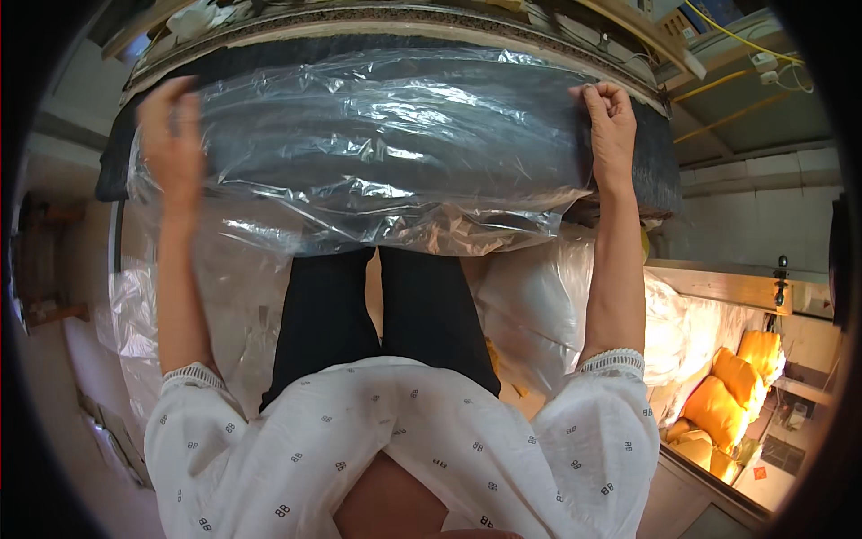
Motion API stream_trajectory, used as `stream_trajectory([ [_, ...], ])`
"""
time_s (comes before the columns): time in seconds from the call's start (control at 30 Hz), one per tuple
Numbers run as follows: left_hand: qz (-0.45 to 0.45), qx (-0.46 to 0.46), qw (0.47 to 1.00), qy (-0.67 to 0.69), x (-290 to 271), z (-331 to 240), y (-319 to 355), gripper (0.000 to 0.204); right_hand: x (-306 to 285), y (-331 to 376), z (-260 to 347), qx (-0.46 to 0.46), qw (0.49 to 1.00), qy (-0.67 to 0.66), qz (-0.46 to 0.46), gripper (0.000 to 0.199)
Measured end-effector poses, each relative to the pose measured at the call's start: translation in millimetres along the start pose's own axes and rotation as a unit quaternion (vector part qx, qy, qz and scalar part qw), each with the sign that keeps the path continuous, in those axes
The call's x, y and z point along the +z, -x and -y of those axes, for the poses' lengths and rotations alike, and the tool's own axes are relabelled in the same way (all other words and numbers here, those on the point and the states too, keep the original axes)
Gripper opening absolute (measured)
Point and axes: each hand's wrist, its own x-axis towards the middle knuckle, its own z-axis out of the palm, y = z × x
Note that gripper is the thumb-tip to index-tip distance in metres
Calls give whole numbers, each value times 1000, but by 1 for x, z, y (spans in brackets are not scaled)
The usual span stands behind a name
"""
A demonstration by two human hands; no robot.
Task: The recorder is wrapping a large, upholstered foam product in a plastic sheet.
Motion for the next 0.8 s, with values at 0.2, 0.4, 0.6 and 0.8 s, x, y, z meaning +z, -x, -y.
stream_trajectory([
  [0.2,265,359,888,115,52,-164,137,44,18,10,12,32,999,-8,-2,14],
  [0.4,231,320,888,236,97,-131,140,5,23,25,33,22,998,-39,-40,12],
  [0.6,125,-271,707,642,-58,-88,106,16,59,42,88,14,989,18,149,30],
  [0.8,-102,-310,673,664,-170,68,105,26,106,90,124,-16,938,5,345,28],
])
